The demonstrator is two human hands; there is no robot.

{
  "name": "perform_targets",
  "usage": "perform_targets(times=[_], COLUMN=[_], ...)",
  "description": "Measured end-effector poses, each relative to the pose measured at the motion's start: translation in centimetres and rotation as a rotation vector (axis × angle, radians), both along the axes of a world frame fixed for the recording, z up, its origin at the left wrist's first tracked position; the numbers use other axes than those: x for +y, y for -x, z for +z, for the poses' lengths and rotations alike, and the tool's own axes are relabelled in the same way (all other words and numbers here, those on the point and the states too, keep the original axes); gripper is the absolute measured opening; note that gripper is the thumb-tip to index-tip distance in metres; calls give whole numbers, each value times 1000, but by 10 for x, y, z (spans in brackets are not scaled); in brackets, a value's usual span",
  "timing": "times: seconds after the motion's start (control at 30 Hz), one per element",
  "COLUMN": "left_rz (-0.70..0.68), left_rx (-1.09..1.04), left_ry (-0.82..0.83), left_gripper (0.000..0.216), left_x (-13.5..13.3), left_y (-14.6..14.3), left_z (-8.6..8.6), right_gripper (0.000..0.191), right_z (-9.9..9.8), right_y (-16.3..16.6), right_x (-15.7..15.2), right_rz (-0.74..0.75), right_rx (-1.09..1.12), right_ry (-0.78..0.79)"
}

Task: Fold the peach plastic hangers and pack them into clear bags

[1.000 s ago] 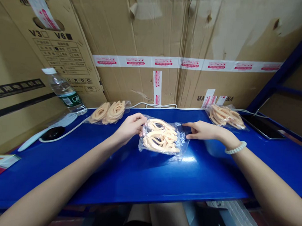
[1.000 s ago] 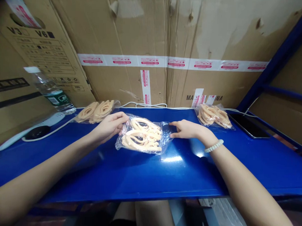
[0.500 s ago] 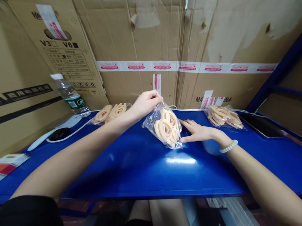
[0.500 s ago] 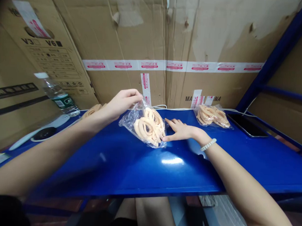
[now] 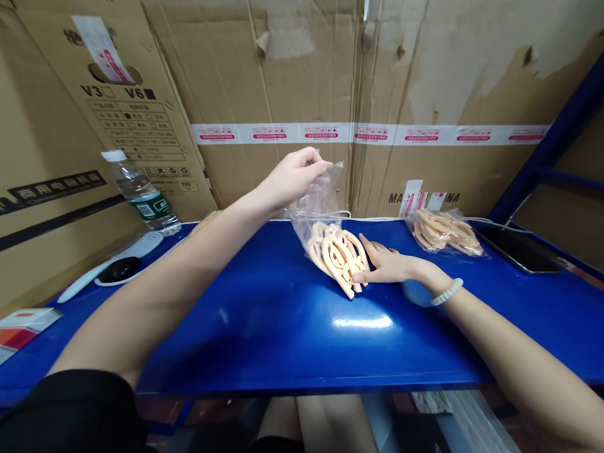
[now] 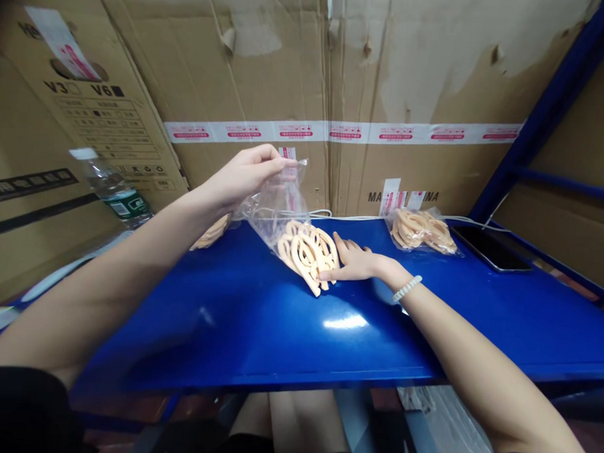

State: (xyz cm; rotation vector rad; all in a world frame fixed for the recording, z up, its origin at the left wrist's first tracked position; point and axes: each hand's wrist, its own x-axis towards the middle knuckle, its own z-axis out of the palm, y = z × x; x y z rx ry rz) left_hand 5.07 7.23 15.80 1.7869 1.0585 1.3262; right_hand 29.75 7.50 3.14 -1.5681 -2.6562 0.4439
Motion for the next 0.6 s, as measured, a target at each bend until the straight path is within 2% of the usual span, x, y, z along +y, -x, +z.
perform_targets(times=[0.1, 0.17, 0.23, 0.43, 0.53, 0.6], left_rz=[1, 29, 76, 284, 456, 491], left_rx=[76, 115, 122, 29, 15, 32], left_ry=[-139, -243, -282, -202, -131, -104], left_gripper=[25, 22, 19, 20, 21, 23], left_x=[6, 9, 12, 27, 37, 43], left_y=[9, 20, 35, 109, 155, 183], left_z=[0, 0, 2, 8, -3, -18], right_gripper=[139, 138, 133, 127, 124, 124], right_z=[7, 11, 13, 11, 8, 7], right_y=[5, 6, 6, 0, -4, -6], right_x=[-4, -6, -7, -3, 3, 8], right_rz=[-82, -75, -49, -31, -52, -77], right_rx=[-42, -50, -55, -99, -114, -102], right_ry=[96, 95, 77, 105, 96, 80])
